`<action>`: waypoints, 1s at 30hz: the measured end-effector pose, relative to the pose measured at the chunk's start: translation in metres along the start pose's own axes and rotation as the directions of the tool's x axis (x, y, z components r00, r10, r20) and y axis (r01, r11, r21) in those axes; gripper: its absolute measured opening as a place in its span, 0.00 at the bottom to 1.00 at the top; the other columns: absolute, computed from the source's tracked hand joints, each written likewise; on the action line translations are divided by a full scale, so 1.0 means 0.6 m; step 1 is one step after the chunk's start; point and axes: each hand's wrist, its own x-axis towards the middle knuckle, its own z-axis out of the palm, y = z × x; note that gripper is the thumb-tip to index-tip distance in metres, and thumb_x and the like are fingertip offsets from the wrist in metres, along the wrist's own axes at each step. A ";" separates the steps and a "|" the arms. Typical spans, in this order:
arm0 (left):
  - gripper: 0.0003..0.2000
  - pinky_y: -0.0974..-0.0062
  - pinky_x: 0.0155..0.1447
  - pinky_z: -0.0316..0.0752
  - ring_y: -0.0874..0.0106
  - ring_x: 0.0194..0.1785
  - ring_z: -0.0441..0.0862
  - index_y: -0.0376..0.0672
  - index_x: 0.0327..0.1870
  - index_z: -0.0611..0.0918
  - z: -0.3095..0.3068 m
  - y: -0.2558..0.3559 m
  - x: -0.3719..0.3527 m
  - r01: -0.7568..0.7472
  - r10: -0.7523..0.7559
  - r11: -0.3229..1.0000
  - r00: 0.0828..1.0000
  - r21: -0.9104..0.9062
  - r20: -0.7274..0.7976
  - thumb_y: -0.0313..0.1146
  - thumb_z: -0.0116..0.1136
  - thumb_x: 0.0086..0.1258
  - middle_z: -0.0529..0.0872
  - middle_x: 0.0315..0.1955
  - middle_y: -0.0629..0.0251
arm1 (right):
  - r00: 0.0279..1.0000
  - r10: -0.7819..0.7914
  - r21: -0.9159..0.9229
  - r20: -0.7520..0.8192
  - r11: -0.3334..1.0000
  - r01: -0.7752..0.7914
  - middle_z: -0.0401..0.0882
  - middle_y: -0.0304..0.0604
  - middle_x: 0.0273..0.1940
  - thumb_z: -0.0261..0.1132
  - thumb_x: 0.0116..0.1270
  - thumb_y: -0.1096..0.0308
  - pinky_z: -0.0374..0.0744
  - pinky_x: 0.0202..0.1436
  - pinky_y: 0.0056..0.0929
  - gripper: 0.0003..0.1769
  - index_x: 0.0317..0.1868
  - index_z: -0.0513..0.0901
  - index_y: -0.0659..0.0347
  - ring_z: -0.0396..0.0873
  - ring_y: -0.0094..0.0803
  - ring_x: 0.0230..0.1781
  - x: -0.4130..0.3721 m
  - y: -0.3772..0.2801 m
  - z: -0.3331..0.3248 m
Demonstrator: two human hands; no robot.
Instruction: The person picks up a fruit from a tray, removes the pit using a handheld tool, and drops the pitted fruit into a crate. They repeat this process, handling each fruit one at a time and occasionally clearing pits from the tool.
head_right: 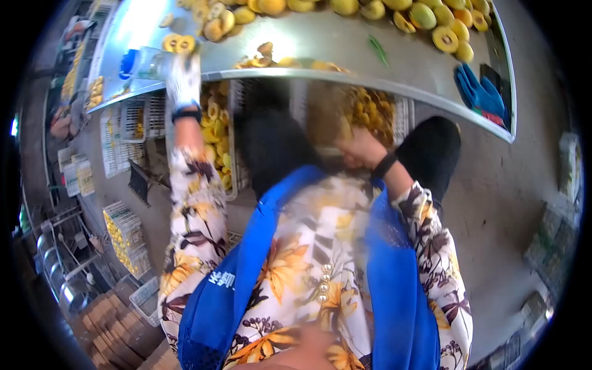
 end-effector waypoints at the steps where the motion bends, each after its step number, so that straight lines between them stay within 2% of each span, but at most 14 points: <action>1: 0.22 0.60 0.56 0.72 0.55 0.55 0.75 0.45 0.52 0.80 0.044 -0.005 0.041 -0.122 0.120 0.990 0.992 0.067 0.024 0.47 0.57 0.60 0.77 0.54 0.54 | 0.998 0.031 -0.121 -0.060 0.992 -0.038 0.69 0.34 0.19 0.61 0.64 0.67 0.63 0.11 0.19 0.09 0.40 0.71 0.61 0.64 0.19 0.10 0.009 0.006 -0.012; 3: 0.21 0.64 0.47 0.78 0.59 0.48 0.81 0.44 0.53 0.78 0.077 0.035 0.091 -0.327 0.309 0.913 0.945 0.244 0.112 0.44 0.57 0.61 0.75 0.55 0.54 | 0.995 -0.039 -0.159 -0.091 0.987 0.024 0.69 0.34 0.20 0.60 0.64 0.68 0.62 0.11 0.19 0.10 0.42 0.71 0.62 0.64 0.18 0.10 -0.015 0.002 -0.027; 5: 0.31 0.61 0.65 0.65 0.53 0.63 0.69 0.58 0.66 0.66 0.146 0.020 0.149 -0.323 0.180 0.919 0.855 0.227 0.486 0.46 0.57 0.59 0.69 0.62 0.53 | 0.983 -0.062 -0.166 -0.174 0.986 0.033 0.70 0.34 0.20 0.60 0.64 0.68 0.63 0.11 0.18 0.11 0.43 0.71 0.64 0.64 0.18 0.10 -0.053 -0.014 -0.026; 8: 0.32 0.58 0.65 0.65 0.53 0.64 0.67 0.61 0.65 0.67 0.233 -0.018 0.189 -0.252 0.146 0.941 0.903 0.224 0.404 0.43 0.60 0.55 0.70 0.61 0.52 | 0.960 -0.082 -0.225 -0.268 0.974 0.021 0.71 0.35 0.20 0.59 0.64 0.69 0.64 0.13 0.17 0.12 0.45 0.71 0.65 0.64 0.17 0.10 -0.098 -0.020 -0.019; 11: 0.32 0.58 0.61 0.69 0.57 0.60 0.73 0.55 0.65 0.68 0.174 0.036 0.163 -0.169 0.016 0.933 0.902 0.319 0.432 0.40 0.62 0.55 0.76 0.55 0.50 | 0.943 -0.147 -0.292 -0.299 0.955 0.056 0.73 0.36 0.21 0.60 0.64 0.70 0.65 0.14 0.16 0.14 0.47 0.71 0.66 0.65 0.17 0.10 -0.111 0.003 -0.021; 13: 0.27 0.68 0.47 0.77 0.65 0.44 0.81 0.47 0.61 0.73 0.157 0.017 0.149 -0.048 0.126 0.969 0.938 -0.241 0.322 0.38 0.61 0.58 0.83 0.43 0.54 | 0.929 -0.218 -0.353 -0.298 0.930 0.105 0.73 0.36 0.22 0.61 0.63 0.70 0.65 0.14 0.16 0.15 0.48 0.71 0.66 0.66 0.17 0.10 -0.110 -0.003 -0.004; 14: 0.23 0.79 0.33 0.74 0.73 0.28 0.80 0.39 0.56 0.76 0.131 0.026 0.121 0.373 -0.012 0.739 0.840 -0.561 0.543 0.37 0.61 0.60 0.84 0.34 0.57 | 0.915 -0.260 -0.373 -0.308 0.918 0.136 0.74 0.39 0.23 0.62 0.62 0.68 0.68 0.18 0.19 0.18 0.50 0.71 0.66 0.68 0.21 0.14 -0.109 -0.017 0.004; 15: 0.20 0.82 0.25 0.71 0.76 0.22 0.77 0.36 0.54 0.76 0.058 0.088 0.070 0.428 -0.001 0.598 0.846 -0.678 0.533 0.36 0.58 0.63 0.84 0.35 0.57 | 0.899 -0.302 -0.395 -0.318 0.904 0.164 0.76 0.42 0.25 0.63 0.61 0.66 0.70 0.22 0.23 0.21 0.52 0.71 0.66 0.71 0.24 0.18 -0.109 -0.031 0.011; 17: 0.19 0.86 0.21 0.70 0.72 0.26 0.81 0.40 0.58 0.71 -0.011 0.147 -0.004 0.573 0.121 0.316 0.766 -0.756 0.631 0.40 0.45 0.71 0.83 0.39 0.54 | 0.867 -0.313 -0.417 -0.388 0.899 0.137 0.81 0.53 0.33 0.65 0.58 0.59 0.78 0.38 0.32 0.25 0.51 0.73 0.68 0.82 0.38 0.33 -0.098 -0.060 0.019; 19: 0.22 0.87 0.18 0.68 0.70 0.28 0.83 0.44 0.60 0.70 -0.075 0.206 -0.079 0.684 0.203 0.135 0.689 -0.717 0.696 0.48 0.36 0.76 0.83 0.38 0.54 | 0.733 -0.577 -0.562 -0.362 0.762 0.322 0.80 0.60 0.38 0.65 0.58 0.55 0.77 0.44 0.38 0.29 0.53 0.71 0.68 0.80 0.50 0.41 -0.073 -0.075 0.023; 20: 0.24 0.87 0.18 0.67 0.70 0.28 0.82 0.45 0.58 0.71 -0.075 0.217 -0.112 0.734 0.212 0.027 0.659 -0.678 0.722 0.53 0.37 0.74 0.83 0.37 0.55 | 0.728 -0.596 -0.573 -0.340 0.745 0.342 0.80 0.61 0.39 0.65 0.58 0.54 0.76 0.44 0.39 0.30 0.54 0.71 0.68 0.80 0.52 0.42 -0.076 -0.099 0.034; 22: 0.27 0.81 0.24 0.72 0.69 0.31 0.82 0.44 0.55 0.74 -0.075 0.248 -0.165 0.757 0.146 -0.041 0.650 -0.652 0.746 0.58 0.38 0.72 0.83 0.36 0.56 | 0.405 -0.894 -0.765 -0.193 0.396 0.508 0.78 0.47 0.25 0.68 0.59 0.59 0.74 0.26 0.32 0.25 0.50 0.71 0.68 0.76 0.37 0.19 -0.051 -0.100 0.046; 25: 0.30 0.75 0.38 0.78 0.68 0.39 0.81 0.38 0.52 0.75 -0.045 0.273 -0.215 0.705 0.148 -0.139 0.709 -0.696 0.689 0.59 0.38 0.72 0.82 0.41 0.56 | 0.701 -0.685 -0.696 -0.199 0.602 0.391 0.76 0.54 0.25 0.69 0.58 0.56 0.74 0.32 0.37 0.22 0.40 0.73 0.67 0.76 0.49 0.25 -0.079 -0.118 0.073; 30: 0.28 0.75 0.46 0.77 0.70 0.41 0.80 0.33 0.49 0.76 -0.044 0.303 -0.248 0.637 0.126 -0.030 0.767 -0.770 0.629 0.54 0.35 0.75 0.80 0.41 0.57 | 0.697 -0.695 -0.707 -0.178 0.583 0.401 0.75 0.59 0.25 0.67 0.59 0.60 0.73 0.30 0.41 0.18 0.34 0.70 0.65 0.75 0.56 0.27 -0.094 -0.093 0.071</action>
